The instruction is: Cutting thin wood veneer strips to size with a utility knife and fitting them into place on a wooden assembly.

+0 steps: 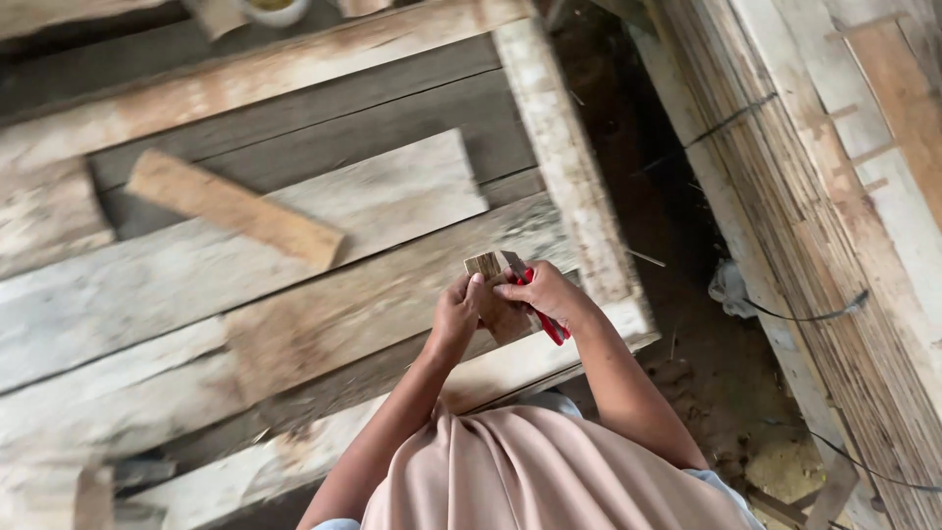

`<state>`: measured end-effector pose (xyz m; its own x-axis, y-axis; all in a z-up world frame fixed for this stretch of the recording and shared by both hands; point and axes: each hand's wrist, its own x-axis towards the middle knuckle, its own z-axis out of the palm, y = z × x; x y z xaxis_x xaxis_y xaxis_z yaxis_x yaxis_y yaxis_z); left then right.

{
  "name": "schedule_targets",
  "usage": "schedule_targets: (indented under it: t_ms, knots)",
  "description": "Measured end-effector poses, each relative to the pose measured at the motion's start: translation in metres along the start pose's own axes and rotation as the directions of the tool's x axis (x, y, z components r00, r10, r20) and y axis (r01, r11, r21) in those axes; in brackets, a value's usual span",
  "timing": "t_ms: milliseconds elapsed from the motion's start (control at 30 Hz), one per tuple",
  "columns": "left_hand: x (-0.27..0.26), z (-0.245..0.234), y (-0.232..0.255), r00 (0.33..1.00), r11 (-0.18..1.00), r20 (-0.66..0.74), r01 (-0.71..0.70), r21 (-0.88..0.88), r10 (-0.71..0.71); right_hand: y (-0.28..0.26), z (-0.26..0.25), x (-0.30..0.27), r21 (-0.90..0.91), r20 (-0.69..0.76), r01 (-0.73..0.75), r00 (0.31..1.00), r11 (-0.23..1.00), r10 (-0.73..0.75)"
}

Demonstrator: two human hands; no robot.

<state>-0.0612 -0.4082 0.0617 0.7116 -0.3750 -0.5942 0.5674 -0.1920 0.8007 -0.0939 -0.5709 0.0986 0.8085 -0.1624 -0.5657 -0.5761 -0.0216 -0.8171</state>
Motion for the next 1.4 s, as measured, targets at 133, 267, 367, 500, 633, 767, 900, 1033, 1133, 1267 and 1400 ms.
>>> schedule_targets:
  t_ms: [133,267,367,500,633,767,900,1033,1133,1267,1400]
  knots:
    - [0.038,0.098,0.032,0.996,0.997,0.032,0.082,0.012,-0.082,0.019,-0.104,0.019,-0.057,-0.086,-0.033,0.996,0.998,0.028]
    - [0.079,0.164,0.017,0.993,0.996,0.080,0.083,0.015,-0.084,0.017,-0.180,0.027,-0.129,-0.175,-0.121,0.980,0.984,0.098]
    - [0.077,0.205,0.075,0.992,0.988,0.089,0.103,-0.111,-0.093,0.021,-0.228,0.050,-0.260,-0.293,-0.181,0.951,0.949,0.101]
    - [0.099,0.234,0.092,0.991,0.992,0.123,0.062,-0.112,-0.048,0.034,-0.271,0.100,-0.413,-0.483,-0.319,0.871,0.853,0.091]
    - [0.114,0.244,0.106,0.988,0.998,0.147,0.044,-0.043,-0.037,0.036,-0.281,0.136,-0.546,-0.456,-0.260,0.890,0.796,-0.023]
    - [0.137,0.234,0.062,0.995,0.995,0.099,0.038,-0.095,-0.029,0.005,-0.257,0.129,-0.517,-0.381,-0.157,0.923,0.841,-0.063]
    - [0.140,0.205,0.034,0.999,0.987,0.032,-0.003,-0.158,0.009,-0.046,-0.208,0.106,-0.445,-0.306,-0.126,0.952,0.887,-0.018]
    - [0.119,0.160,0.028,0.995,0.979,-0.089,-0.061,-0.195,0.044,-0.042,-0.153,0.106,-0.428,-0.249,-0.053,0.966,0.902,-0.062]
    - [0.083,0.122,0.033,0.970,0.966,-0.222,-0.147,-0.211,0.099,-0.026,-0.116,0.113,-0.419,-0.137,-0.006,0.989,0.908,-0.057]
    - [0.072,0.056,-0.004,0.893,0.963,-0.371,-0.268,0.021,0.256,-0.038,-0.061,0.102,-0.475,-0.003,0.052,0.998,0.879,-0.061]
    - [0.058,-0.016,-0.031,0.573,0.634,-0.384,-0.334,0.698,0.724,-0.022,0.005,0.087,-0.370,0.019,-0.078,0.996,0.926,0.092]
